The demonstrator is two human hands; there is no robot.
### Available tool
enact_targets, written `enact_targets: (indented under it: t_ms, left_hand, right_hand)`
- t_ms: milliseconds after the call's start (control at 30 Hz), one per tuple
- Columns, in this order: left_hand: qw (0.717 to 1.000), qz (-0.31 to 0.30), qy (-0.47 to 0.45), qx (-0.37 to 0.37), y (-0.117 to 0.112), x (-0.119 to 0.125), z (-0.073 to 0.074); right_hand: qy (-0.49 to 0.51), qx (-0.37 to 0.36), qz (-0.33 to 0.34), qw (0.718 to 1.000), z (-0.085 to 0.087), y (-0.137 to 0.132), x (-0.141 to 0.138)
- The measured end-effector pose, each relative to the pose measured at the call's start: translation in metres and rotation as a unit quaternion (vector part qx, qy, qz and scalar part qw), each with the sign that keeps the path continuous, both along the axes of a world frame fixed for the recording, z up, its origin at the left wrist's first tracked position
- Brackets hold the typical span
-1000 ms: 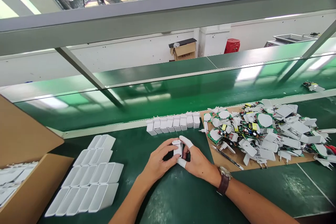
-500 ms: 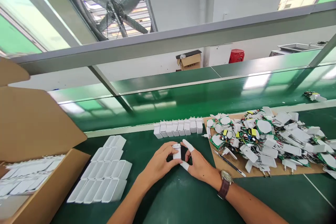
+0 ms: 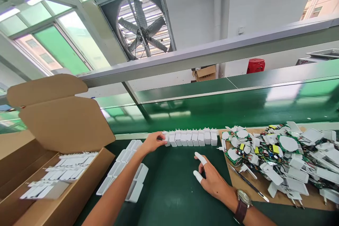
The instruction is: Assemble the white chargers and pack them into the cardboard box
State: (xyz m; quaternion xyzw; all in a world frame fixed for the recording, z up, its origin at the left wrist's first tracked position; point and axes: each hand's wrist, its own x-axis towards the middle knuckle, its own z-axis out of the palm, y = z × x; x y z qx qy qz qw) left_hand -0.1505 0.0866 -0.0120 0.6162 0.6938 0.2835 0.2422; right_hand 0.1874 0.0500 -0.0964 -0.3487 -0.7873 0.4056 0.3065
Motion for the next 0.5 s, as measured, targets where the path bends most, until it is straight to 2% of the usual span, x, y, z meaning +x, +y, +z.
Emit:
enact_targets:
  t_ms: [100, 200, 267, 400, 500]
  left_hand:
    - [0.999, -0.028, -0.016, -0.007, 0.001, 0.007, -0.004]
    - [0.999, -0.028, -0.019, -0.01, -0.006, -0.005, 0.004]
    - [1.0, -0.001, -0.007, -0.003, -0.013, -0.027, 0.016]
    - [0.993, 0.096, 0.058, 0.027, -0.037, -0.081, 0.043]
    - [0.982, 0.135, 0.128, 0.02, -0.056, -0.106, 0.048]
  right_hand:
    - [-0.003, 0.02, 0.006, 1.0, -0.003, 0.001, 0.001]
    - [-0.01, 0.023, 0.017, 1.0, -0.005, 0.002, 0.002]
    - [-0.01, 0.023, 0.021, 0.999, -0.007, 0.004, 0.002]
    - [-0.009, 0.029, 0.023, 0.999, -0.013, 0.006, 0.002]
    - [-0.012, 0.043, 0.019, 0.999, -0.018, 0.008, 0.001]
